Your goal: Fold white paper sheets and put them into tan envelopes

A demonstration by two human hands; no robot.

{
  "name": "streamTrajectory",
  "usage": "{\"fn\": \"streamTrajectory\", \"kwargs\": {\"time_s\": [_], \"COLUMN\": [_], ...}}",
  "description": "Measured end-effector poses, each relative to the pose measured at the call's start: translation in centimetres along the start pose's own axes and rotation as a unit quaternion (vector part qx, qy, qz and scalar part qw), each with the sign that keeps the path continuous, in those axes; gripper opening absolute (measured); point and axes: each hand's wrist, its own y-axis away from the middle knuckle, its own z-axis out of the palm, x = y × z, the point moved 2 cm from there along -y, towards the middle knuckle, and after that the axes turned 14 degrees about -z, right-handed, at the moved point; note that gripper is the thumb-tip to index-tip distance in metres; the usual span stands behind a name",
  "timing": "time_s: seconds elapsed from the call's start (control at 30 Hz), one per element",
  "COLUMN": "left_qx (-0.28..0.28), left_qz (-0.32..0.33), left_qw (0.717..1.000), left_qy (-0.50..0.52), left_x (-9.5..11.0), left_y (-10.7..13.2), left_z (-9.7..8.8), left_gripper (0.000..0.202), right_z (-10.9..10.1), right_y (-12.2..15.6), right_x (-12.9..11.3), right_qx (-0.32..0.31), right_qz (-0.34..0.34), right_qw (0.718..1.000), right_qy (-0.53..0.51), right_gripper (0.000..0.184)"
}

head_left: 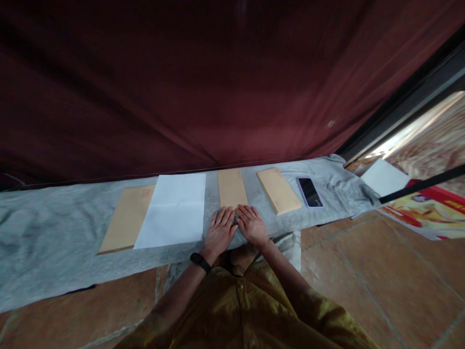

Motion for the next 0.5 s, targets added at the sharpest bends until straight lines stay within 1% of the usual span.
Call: {"fn": "streamTrajectory", "kwargs": {"time_s": [0.2,0.37,0.5], "left_qx": [0.01,0.038,0.068], "left_qz": [-0.032,-0.066,-0.101], "left_qw": [0.999,0.997,0.993], "left_qy": [0.0,-0.001,-0.006], "left_x": [-0.3,-0.4,-0.5], "left_y": [0.4,0.9,1.1], "left_z": [0.1,0.3,0.8], "left_gripper": [0.055,0.056,0.056], "right_z": [-0.6,-0.5,-0.3], "right_y": [1.2,1.5,0.7], "right_x": [0.9,1.6,1.8], "right_qx": [0.019,0.04,0.071], "right_qz": [0.045,0.071,0.142], "right_qw": [0.999,0.996,0.987], "right_qy": [0.019,0.018,0.026], "right_gripper": [0.044,0.042,0.04]}}
